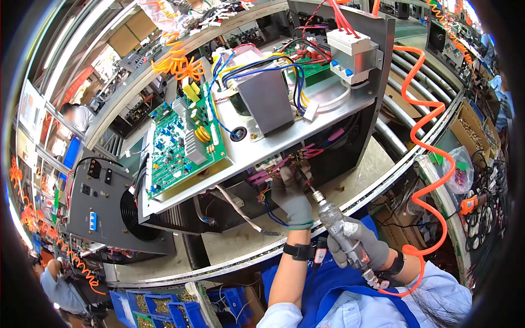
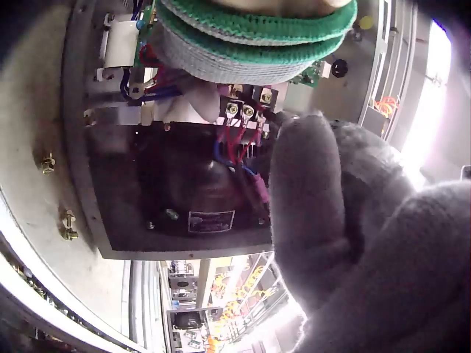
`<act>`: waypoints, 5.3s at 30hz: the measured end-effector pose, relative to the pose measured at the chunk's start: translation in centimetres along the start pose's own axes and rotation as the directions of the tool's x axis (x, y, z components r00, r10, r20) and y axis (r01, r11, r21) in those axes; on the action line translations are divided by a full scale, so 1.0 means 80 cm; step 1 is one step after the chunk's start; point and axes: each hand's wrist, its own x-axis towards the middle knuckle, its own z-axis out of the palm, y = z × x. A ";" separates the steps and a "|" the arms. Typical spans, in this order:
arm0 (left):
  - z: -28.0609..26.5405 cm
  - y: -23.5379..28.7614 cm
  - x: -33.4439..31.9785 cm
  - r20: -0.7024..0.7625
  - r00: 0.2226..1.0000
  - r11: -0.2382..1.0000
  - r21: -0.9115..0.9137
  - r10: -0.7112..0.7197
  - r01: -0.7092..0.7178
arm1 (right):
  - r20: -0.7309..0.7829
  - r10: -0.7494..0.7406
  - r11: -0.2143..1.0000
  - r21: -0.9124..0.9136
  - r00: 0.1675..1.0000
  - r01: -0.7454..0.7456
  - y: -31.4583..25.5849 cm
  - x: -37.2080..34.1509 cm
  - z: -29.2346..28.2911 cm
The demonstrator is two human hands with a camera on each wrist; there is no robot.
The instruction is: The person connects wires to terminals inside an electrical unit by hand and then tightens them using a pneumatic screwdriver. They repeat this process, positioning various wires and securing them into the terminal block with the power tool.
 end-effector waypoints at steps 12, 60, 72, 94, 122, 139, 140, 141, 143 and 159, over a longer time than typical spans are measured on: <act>0.003 -0.002 -0.002 0.005 1.000 0.999 -0.049 0.021 -0.020 | -0.016 -0.007 0.999 -0.049 1.000 0.006 -0.003 0.002 0.008; -0.057 0.095 0.040 0.653 0.727 -0.038 0.749 0.212 -0.662 | 0.044 -0.604 0.345 -0.886 0.796 0.310 -0.195 0.132 -0.149; -0.026 0.116 0.025 0.727 0.673 -0.415 0.575 -0.137 -0.705 | 0.050 -0.731 0.253 -0.907 0.681 0.338 -0.177 0.147 -0.174; -0.037 0.114 0.023 0.384 0.917 0.345 0.851 0.106 -0.396 | 0.070 -0.752 0.191 -0.929 0.655 0.318 -0.168 0.150 -0.169; -0.004 0.154 0.017 0.677 0.705 -0.467 0.564 -0.210 -0.681 | 0.121 -0.585 0.274 -0.901 0.802 0.335 -0.193 0.090 -0.148; -0.137 0.058 -0.084 0.744 0.668 0.071 0.665 0.033 -0.744 | 0.192 -0.724 -0.108 -0.980 0.662 0.167 0.021 0.033 -0.041; -0.126 0.046 -0.082 0.592 0.805 0.249 0.773 0.045 -0.583 | 0.177 -0.758 -0.116 -0.984 0.628 0.137 0.034 0.065 -0.054; -0.119 0.036 -0.078 0.418 0.908 0.420 0.820 0.022 -0.388 | 0.177 -0.762 -0.116 -0.984 0.622 0.138 0.041 0.088 -0.064; -0.115 0.015 -0.053 0.222 0.950 0.620 0.783 -0.217 -0.042 | 0.032 -0.727 -0.215 -0.959 0.686 -0.183 0.048 0.121 -0.081; -0.068 -0.036 -0.018 0.031 0.894 0.892 -0.062 -0.447 0.448 | -0.209 -0.708 0.328 -0.943 0.675 0.053 0.045 0.113 -0.079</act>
